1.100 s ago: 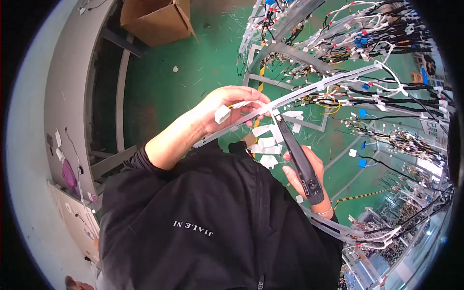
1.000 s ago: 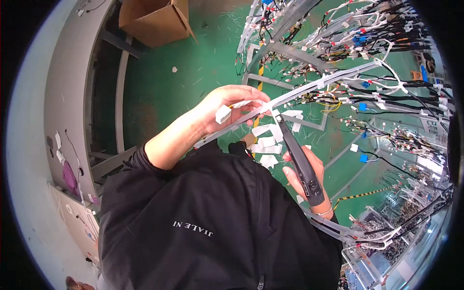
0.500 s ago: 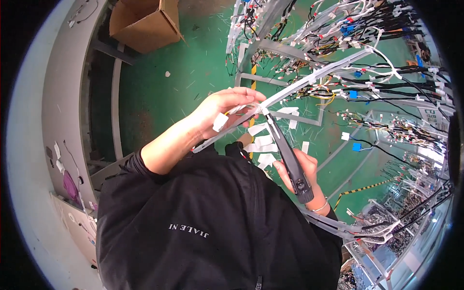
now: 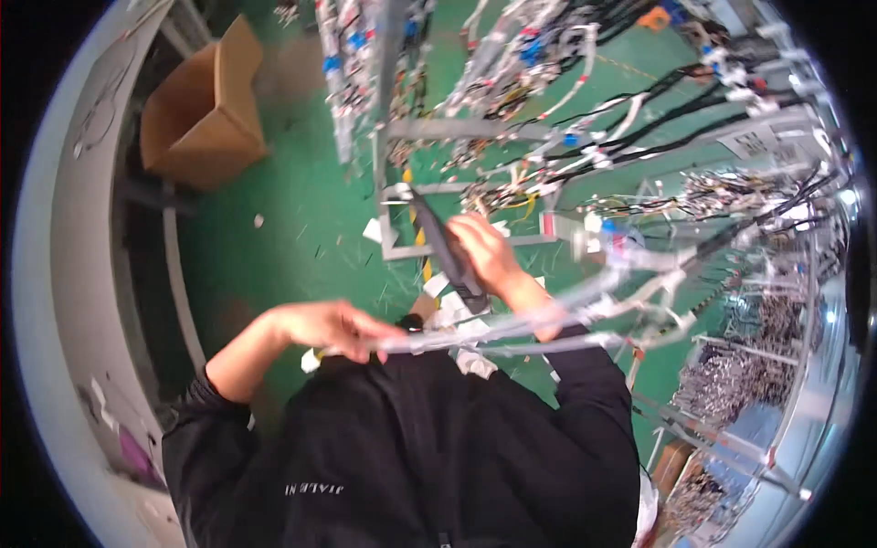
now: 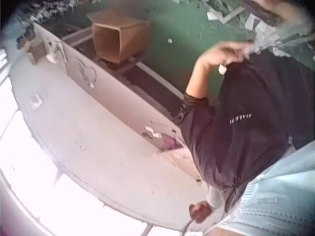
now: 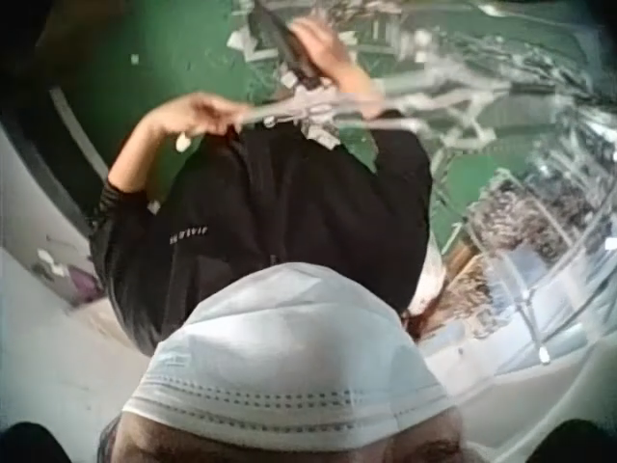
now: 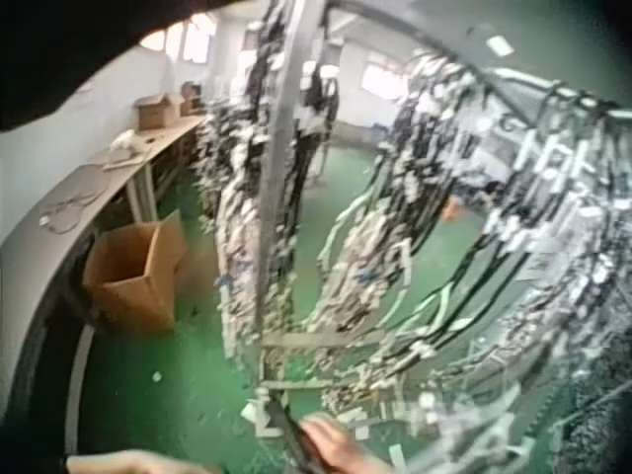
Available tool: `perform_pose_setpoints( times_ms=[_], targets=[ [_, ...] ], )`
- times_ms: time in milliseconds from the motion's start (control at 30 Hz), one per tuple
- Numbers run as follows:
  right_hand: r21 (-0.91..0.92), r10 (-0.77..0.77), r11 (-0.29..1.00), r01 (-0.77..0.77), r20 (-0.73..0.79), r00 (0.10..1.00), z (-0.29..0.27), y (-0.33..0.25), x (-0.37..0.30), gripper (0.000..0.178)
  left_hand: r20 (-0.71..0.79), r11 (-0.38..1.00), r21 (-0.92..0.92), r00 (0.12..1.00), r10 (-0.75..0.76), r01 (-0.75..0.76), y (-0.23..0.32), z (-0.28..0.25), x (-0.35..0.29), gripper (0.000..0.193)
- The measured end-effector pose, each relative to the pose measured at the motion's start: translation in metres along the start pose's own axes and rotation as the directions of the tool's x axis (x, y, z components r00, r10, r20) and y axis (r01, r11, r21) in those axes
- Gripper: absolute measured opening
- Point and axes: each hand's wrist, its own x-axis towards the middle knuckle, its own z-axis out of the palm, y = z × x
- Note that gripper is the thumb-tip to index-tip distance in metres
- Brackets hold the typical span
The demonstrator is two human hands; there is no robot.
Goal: Assembling and organizing complex wire harnesses on a rack using a specialized cable tie gun.
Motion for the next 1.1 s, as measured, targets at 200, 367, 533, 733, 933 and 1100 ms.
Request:
perform_pose_setpoints(
  times_ms=[200,367,533,733,933,1100],
  targets=[
    [0.149,-0.261,0.946,0.288,-0.176,0.949,-0.050,-0.019,0.071,0.027,0.067,0.791,0.607,0.997,0.048,-0.079,-0.054,-0.016,0.091,0.053],
    [0.115,-0.294,0.924,0.365,-0.397,0.869,-0.140,-0.049,0.039,0.031,-0.583,0.918,0.258,0.806,-0.099,0.300,0.055,-0.080,0.131,0.025],
    [0.272,-0.049,0.947,0.171,-0.402,0.914,-0.169,-0.053,-0.007,0.058,-0.345,0.844,0.398,0.793,0.501,-0.360,0.104,-0.019,0.294,0.061],
    [0.321,0.087,0.945,0.065,-0.437,0.895,-0.184,-0.062,-0.045,0.053,-0.717,0.749,0.652,0.224,0.660,-0.122,0.143,0.013,0.436,0.084],
    [0.409,0.261,0.911,-0.059,-0.459,0.849,-0.203,-0.072,-0.055,0.048,-0.858,0.851,0.507,0.179,0.482,0.138,0.153,0.009,0.426,0.052],
    [0.349,0.173,0.936,-0.046,-0.343,0.923,-0.220,-0.067,-0.057,0.048,-0.812,0.828,0.551,-0.161,0.561,0.105,0.161,-0.018,0.455,0.065]
  ],
)
